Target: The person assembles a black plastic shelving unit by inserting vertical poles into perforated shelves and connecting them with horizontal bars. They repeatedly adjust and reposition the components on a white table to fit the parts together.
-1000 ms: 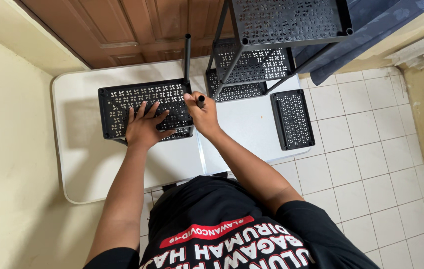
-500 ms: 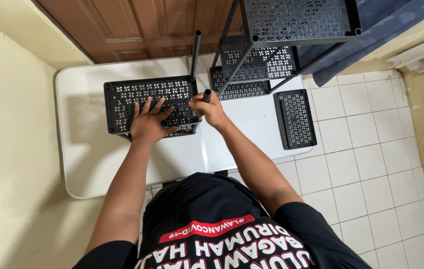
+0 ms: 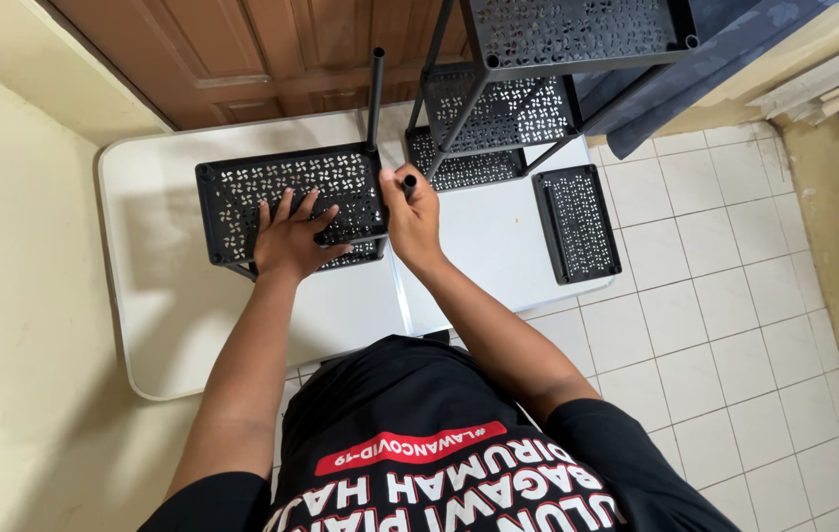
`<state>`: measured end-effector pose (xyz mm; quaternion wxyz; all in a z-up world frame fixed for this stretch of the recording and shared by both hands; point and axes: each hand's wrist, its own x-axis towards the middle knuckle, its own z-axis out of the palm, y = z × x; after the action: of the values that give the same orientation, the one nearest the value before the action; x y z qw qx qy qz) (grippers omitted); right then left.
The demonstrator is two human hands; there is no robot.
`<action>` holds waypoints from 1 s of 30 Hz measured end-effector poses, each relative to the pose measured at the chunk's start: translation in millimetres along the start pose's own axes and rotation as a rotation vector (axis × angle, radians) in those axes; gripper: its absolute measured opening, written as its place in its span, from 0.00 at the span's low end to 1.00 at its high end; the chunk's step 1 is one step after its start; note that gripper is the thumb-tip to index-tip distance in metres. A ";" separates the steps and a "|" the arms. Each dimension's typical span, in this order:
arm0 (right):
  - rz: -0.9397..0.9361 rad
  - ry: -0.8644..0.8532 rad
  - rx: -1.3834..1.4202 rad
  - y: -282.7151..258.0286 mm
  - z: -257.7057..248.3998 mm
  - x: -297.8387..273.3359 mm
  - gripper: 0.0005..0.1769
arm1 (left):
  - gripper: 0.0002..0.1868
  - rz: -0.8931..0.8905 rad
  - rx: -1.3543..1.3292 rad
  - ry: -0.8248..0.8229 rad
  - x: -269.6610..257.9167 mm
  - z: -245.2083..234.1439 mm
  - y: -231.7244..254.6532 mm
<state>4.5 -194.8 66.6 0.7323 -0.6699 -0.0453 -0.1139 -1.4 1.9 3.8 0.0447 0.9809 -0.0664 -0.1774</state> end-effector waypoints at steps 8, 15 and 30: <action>0.261 -0.653 0.367 13.0 -36.8 59.6 0.26 | 0.45 0.000 0.048 -0.020 -1.6 -4.4 1.6; 0.101 -0.383 0.131 -1.2 -20.2 36.1 0.15 | 0.44 0.004 0.006 0.021 1.4 -2.7 1.3; 0.336 -0.754 0.446 5.5 -42.6 62.1 0.24 | 0.45 0.051 0.023 0.016 -1.1 1.9 -1.0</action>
<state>62.3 -243.2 70.7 0.7991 -0.4890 -0.2226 0.2699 -2.9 2.9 2.2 0.0387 0.9807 -0.0932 -0.1677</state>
